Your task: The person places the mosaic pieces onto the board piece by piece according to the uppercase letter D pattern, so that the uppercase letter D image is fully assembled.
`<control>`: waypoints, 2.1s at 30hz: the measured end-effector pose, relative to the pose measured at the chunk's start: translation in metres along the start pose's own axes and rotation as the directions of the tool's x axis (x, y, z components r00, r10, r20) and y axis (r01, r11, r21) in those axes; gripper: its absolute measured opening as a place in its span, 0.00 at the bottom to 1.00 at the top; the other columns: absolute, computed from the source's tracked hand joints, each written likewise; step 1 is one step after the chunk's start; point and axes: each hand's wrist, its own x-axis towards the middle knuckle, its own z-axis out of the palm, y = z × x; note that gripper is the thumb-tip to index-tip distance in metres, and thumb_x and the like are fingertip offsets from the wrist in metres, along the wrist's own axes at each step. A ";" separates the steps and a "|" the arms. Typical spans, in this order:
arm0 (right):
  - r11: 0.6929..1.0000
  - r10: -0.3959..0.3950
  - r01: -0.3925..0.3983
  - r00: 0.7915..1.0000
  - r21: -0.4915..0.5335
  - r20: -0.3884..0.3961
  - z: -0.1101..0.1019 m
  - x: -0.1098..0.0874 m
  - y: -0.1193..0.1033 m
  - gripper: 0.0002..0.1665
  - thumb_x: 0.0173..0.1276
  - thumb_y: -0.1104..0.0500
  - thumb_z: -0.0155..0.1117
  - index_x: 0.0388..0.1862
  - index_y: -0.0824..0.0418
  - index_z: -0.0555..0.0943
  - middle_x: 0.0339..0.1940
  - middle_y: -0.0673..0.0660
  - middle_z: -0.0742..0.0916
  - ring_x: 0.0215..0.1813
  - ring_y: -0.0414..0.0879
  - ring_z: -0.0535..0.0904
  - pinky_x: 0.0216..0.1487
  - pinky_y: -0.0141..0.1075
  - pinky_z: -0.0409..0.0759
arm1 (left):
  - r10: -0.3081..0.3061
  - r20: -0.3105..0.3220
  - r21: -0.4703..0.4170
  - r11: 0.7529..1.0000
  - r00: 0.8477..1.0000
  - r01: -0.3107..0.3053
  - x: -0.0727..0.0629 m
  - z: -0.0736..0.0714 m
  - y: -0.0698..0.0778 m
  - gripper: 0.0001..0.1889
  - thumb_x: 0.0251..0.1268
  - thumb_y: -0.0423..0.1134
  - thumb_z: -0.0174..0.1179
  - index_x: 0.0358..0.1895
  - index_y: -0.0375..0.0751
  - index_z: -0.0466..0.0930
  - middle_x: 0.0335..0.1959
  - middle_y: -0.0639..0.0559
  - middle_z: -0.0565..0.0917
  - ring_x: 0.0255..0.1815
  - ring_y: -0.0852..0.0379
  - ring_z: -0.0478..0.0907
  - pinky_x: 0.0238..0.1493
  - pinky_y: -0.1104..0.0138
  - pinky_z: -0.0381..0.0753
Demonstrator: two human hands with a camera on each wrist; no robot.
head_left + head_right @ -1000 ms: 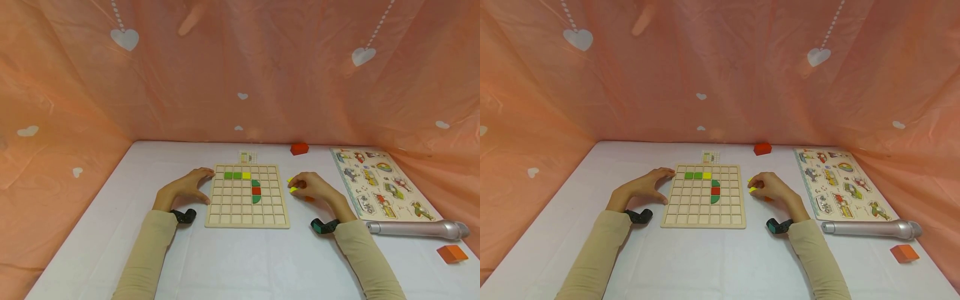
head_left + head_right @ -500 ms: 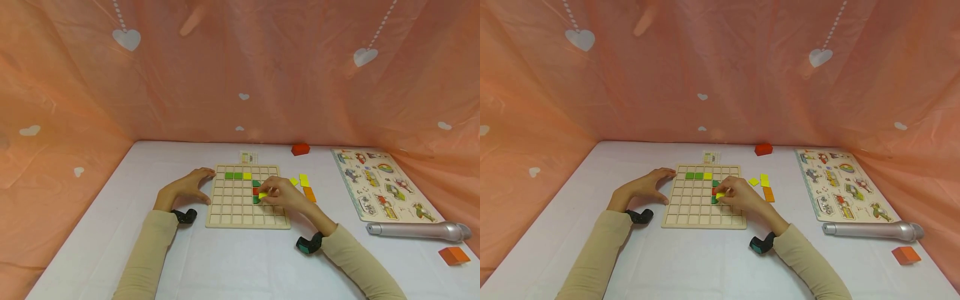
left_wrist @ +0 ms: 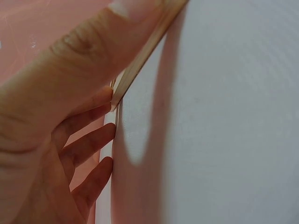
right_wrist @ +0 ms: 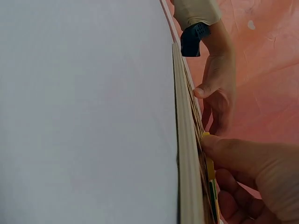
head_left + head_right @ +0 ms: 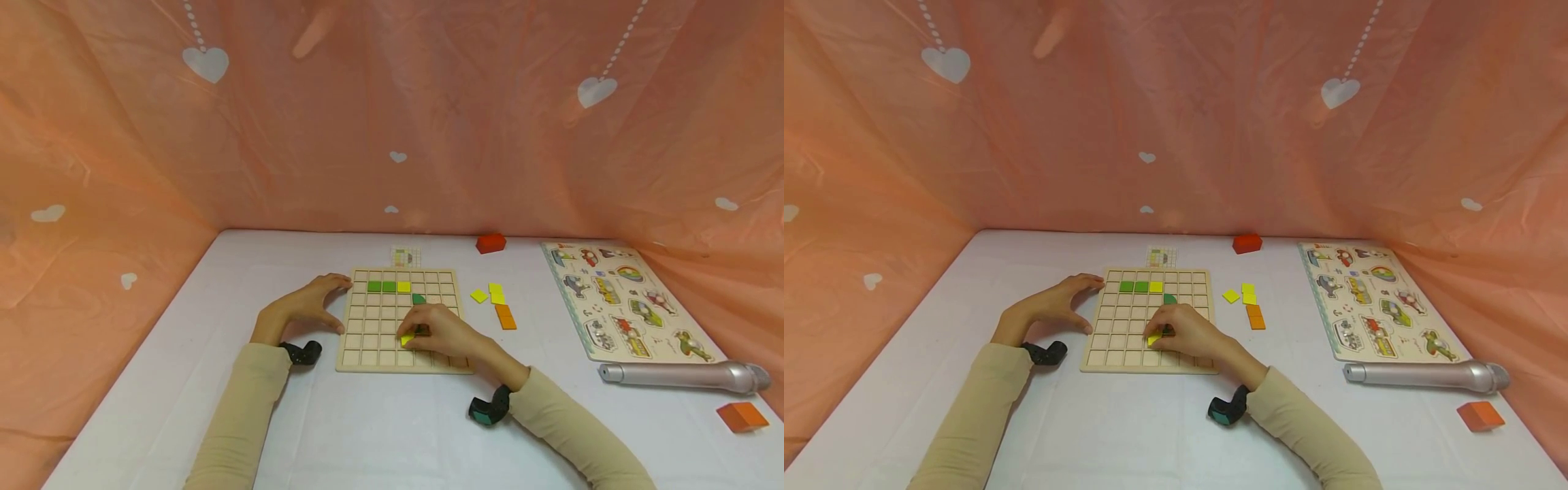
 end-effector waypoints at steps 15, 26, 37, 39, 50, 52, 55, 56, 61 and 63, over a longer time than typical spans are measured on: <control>0.999 -0.043 0.043 0.999 -0.001 -0.003 0.001 0.001 0.002 0.09 0.57 0.64 0.69 0.38 0.58 0.85 0.38 0.48 0.84 0.42 0.38 0.79 0.43 0.28 0.79 | -0.013 0.005 0.003 1.000 1.000 0.013 0.000 -0.001 -0.001 0.50 0.38 0.47 0.76 0.67 0.32 0.61 0.68 0.38 0.61 0.71 0.40 0.52 0.71 0.49 0.51; 1.000 0.020 -0.021 0.998 -0.018 -0.060 -0.012 -0.002 0.005 0.12 0.57 0.62 0.70 0.41 0.59 0.84 0.36 0.50 0.84 0.37 0.42 0.77 0.37 0.30 0.78 | -0.015 0.002 0.000 1.000 1.000 0.015 0.001 0.000 0.000 0.50 0.37 0.48 0.76 0.67 0.33 0.61 0.69 0.39 0.61 0.71 0.41 0.52 0.71 0.50 0.51; 0.986 0.164 -0.168 0.928 0.017 -0.334 -0.061 -0.024 0.039 0.12 0.55 0.65 0.70 0.40 0.64 0.84 0.35 0.56 0.85 0.35 0.46 0.77 0.36 0.39 0.79 | -0.017 0.007 0.004 1.000 1.000 0.017 0.001 -0.001 -0.001 0.50 0.37 0.47 0.76 0.67 0.33 0.61 0.69 0.39 0.61 0.71 0.41 0.52 0.71 0.50 0.51; 0.976 0.205 -0.216 0.907 0.011 -0.369 -0.067 -0.030 0.047 0.13 0.56 0.64 0.70 0.41 0.64 0.84 0.37 0.57 0.85 0.37 0.47 0.77 0.37 0.40 0.79 | -0.013 0.006 0.008 1.000 1.000 0.013 0.002 -0.001 -0.002 0.50 0.37 0.47 0.76 0.67 0.33 0.61 0.69 0.39 0.61 0.71 0.41 0.52 0.71 0.50 0.51; 0.909 0.393 -0.416 0.820 0.040 -0.417 -0.077 -0.053 0.075 0.17 0.56 0.61 0.71 0.44 0.67 0.82 0.41 0.63 0.84 0.41 0.54 0.77 0.42 0.42 0.78 | -0.023 0.002 0.002 1.000 1.000 0.023 0.001 0.001 -0.002 0.50 0.37 0.48 0.76 0.67 0.34 0.61 0.69 0.40 0.61 0.71 0.42 0.52 0.71 0.50 0.51; 0.903 0.404 -0.429 0.816 0.036 -0.414 -0.078 -0.055 0.079 0.18 0.56 0.61 0.70 0.44 0.68 0.82 0.41 0.64 0.83 0.41 0.54 0.77 0.43 0.42 0.77 | -0.024 -0.001 -0.004 1.000 1.000 0.024 0.001 0.001 -0.002 0.50 0.36 0.48 0.76 0.67 0.34 0.61 0.69 0.40 0.61 0.71 0.42 0.52 0.71 0.50 0.51; 0.890 0.428 -0.456 0.808 0.032 -0.404 -0.078 -0.057 0.084 0.17 0.57 0.59 0.70 0.44 0.67 0.82 0.41 0.63 0.83 0.41 0.54 0.77 0.43 0.42 0.77 | -0.021 -0.003 -0.009 1.000 1.000 0.021 0.000 0.001 -0.002 0.50 0.36 0.48 0.76 0.67 0.33 0.62 0.69 0.39 0.61 0.71 0.42 0.52 0.71 0.50 0.51; 0.884 0.440 -0.466 0.806 0.033 -0.396 -0.078 -0.057 0.085 0.17 0.58 0.59 0.70 0.44 0.66 0.82 0.41 0.63 0.83 0.41 0.54 0.77 0.43 0.41 0.77 | -0.021 -0.003 -0.011 1.000 1.000 0.021 0.000 0.001 -0.002 0.50 0.36 0.48 0.76 0.67 0.33 0.62 0.69 0.40 0.61 0.71 0.42 0.52 0.71 0.50 0.51; 0.848 0.503 -0.529 0.783 0.032 -0.367 -0.080 -0.061 0.085 0.18 0.58 0.57 0.69 0.45 0.66 0.81 0.38 0.61 0.81 0.40 0.52 0.74 0.42 0.39 0.75 | -0.016 -0.001 -0.013 1.000 1.000 0.016 0.000 0.000 0.000 0.50 0.37 0.48 0.76 0.67 0.33 0.62 0.69 0.39 0.61 0.71 0.42 0.52 0.71 0.50 0.51; 0.818 0.549 -0.574 0.763 0.033 -0.342 -0.083 -0.062 0.084 0.20 0.58 0.56 0.69 0.46 0.66 0.80 0.36 0.61 0.81 0.39 0.52 0.73 0.40 0.39 0.74 | -0.013 -0.001 -0.003 1.000 1.000 0.013 0.000 0.000 -0.001 0.50 0.37 0.48 0.76 0.67 0.33 0.62 0.69 0.39 0.61 0.71 0.42 0.52 0.71 0.50 0.51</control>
